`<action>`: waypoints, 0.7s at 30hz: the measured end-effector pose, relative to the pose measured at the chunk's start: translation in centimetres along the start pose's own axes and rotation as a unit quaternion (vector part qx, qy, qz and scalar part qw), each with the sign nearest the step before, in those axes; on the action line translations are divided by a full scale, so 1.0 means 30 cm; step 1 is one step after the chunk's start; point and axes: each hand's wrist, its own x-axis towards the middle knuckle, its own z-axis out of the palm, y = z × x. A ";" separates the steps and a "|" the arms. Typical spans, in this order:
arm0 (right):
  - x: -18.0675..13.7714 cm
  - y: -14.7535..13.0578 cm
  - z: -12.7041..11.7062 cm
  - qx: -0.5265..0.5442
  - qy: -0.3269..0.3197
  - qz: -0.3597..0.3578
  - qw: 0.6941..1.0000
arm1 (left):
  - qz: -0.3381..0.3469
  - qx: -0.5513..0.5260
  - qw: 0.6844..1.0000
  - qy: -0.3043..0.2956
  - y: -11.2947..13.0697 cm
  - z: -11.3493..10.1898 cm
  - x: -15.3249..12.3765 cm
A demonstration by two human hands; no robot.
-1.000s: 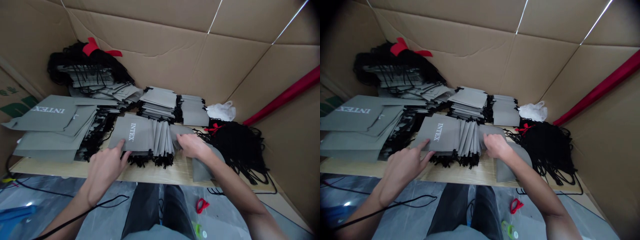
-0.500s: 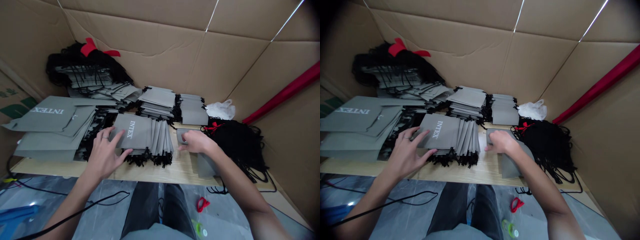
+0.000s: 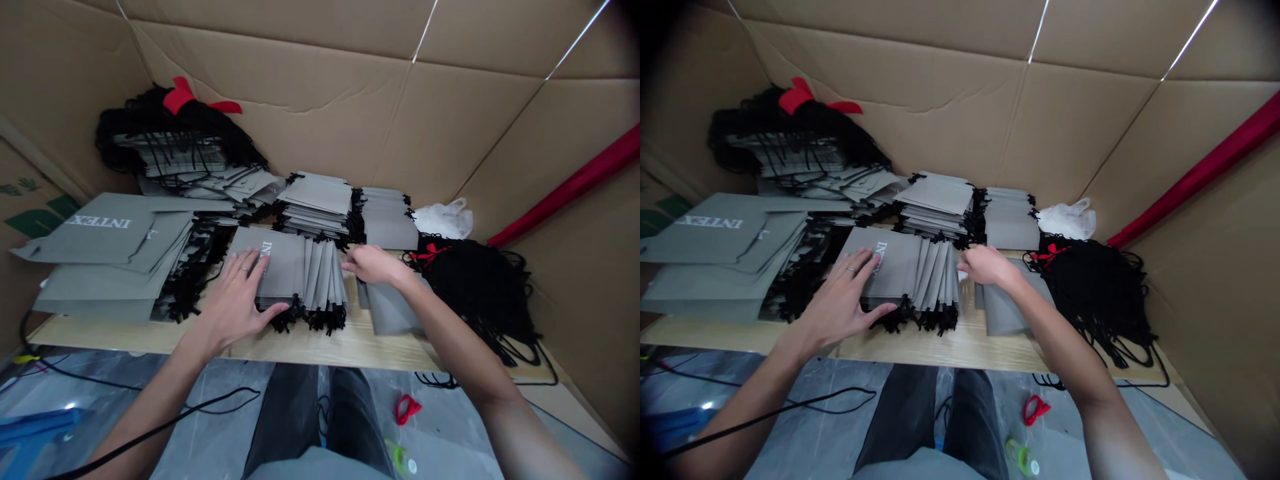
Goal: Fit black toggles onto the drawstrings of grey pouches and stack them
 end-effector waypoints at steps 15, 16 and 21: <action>0.096 -0.252 0.004 0.233 -0.053 -0.116 0.964 | -0.016 -0.051 0.998 -0.020 0.061 0.065 0.051; 0.097 -0.247 0.007 0.244 -0.061 -0.111 0.961 | -0.017 -0.053 0.998 -0.019 0.062 0.067 0.051; 0.102 -0.229 0.022 0.297 -0.096 -0.071 0.947 | -0.025 -0.057 0.998 -0.022 0.071 0.078 0.052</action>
